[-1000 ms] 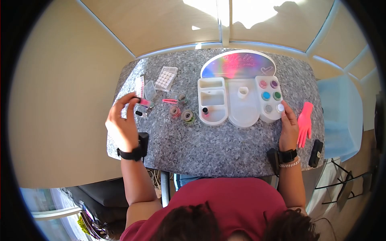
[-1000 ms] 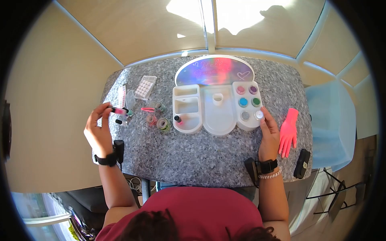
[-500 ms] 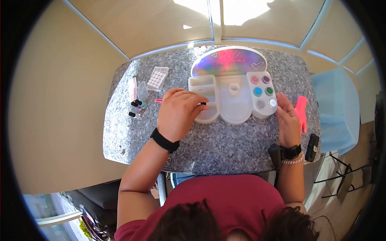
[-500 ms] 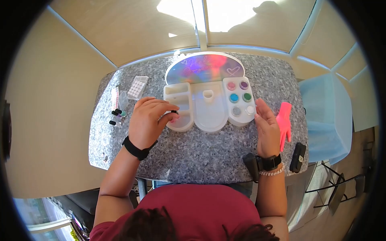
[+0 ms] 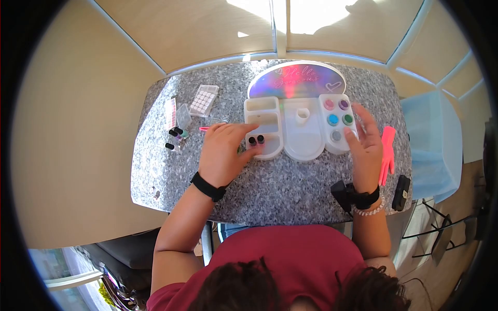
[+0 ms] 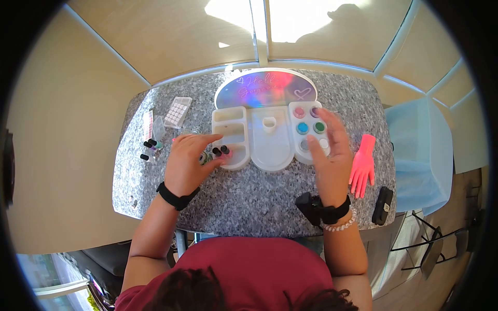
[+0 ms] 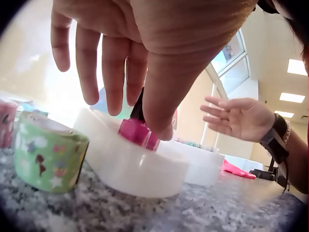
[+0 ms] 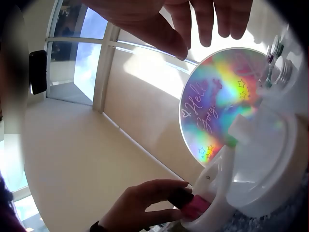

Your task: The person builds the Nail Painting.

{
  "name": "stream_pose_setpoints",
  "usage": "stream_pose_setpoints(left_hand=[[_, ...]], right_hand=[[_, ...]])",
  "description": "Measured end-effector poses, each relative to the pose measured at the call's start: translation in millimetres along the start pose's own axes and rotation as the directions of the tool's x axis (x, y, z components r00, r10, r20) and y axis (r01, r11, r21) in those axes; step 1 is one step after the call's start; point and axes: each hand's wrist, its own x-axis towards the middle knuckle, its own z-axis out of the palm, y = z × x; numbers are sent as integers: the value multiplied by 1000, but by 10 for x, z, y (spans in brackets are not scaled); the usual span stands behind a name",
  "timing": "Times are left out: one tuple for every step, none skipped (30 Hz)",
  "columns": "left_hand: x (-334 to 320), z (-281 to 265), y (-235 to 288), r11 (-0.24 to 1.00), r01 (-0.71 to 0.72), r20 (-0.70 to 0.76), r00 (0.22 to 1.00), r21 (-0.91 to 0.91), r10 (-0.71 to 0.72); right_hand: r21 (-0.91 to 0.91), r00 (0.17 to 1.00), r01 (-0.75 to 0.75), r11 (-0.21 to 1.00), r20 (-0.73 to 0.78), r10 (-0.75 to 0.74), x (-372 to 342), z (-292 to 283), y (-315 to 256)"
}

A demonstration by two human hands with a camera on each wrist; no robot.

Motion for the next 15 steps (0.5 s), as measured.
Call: stream_pose_setpoints(left_hand=[[-41, 25, -56, 999, 19, 18, 1000, 27, -20], [-82, 50, -92, 998, 39, 37, 998, 54, -41], [-103, 69, -113, 998, 41, 40, 998, 54, -43], [-101, 86, -135, 998, 28, 33, 999, 52, -30], [-92, 96, -149, 999, 14, 25, 1000, 51, -16], [-80, 97, -155, 999, 14, 24, 1000, 51, -15], [-67, 95, -159, 999, 3, 41, 999, 51, -5], [-63, 91, -162, 999, -7, 56, 998, 52, 4], [-66, 95, -166, 998, -7, 49, 999, 55, 5], [-73, 110, -170, 998, 4, 56, 998, 64, -7], [-82, 123, -170, 997, 16, 64, 998, 73, -21], [-88, 126, -169, 997, 19, 59, 998, 75, -24], [-90, 128, -168, 997, 29, 71, 997, 71, -34], [-87, 128, -164, 997, 39, 82, 996, 68, -45], [-77, 131, -154, 996, 45, 77, 996, 75, -51]], right_hand=[[0, 1000, -1, 1000, 1, 1, -1, 102, -94], [-161, 981, 16, 987, 193, 15, -4, 232, -212], [-310, 926, 64, 949, 373, 60, -18, 364, -281], [-348, 869, 160, 924, 493, 35, -22, 496, -253], [-371, 796, 261, 891, 605, 19, -21, 620, -183], [-371, 796, 263, 891, 605, 18, -41, 729, -90], [-414, 784, 377, 829, 619, -47, -66, 831, 21], [-450, 763, 484, 751, 636, -111, -78, 917, 88], [-447, 761, 490, 748, 638, -117, -69, 989, 107], [-498, 777, 477, 724, 624, -83, -57, 1054, 115], [-546, 793, 462, 699, 608, -49, -48, 1100, 119], [-543, 790, 467, 698, 611, -52, -41, 1134, 120], [-568, 790, 462, 681, 613, -25, -32, 1166, 118], [-591, 790, 458, 664, 613, 1, -25, 1196, 116], [-583, 785, 464, 667, 619, -4, -17, 1210, 121]])
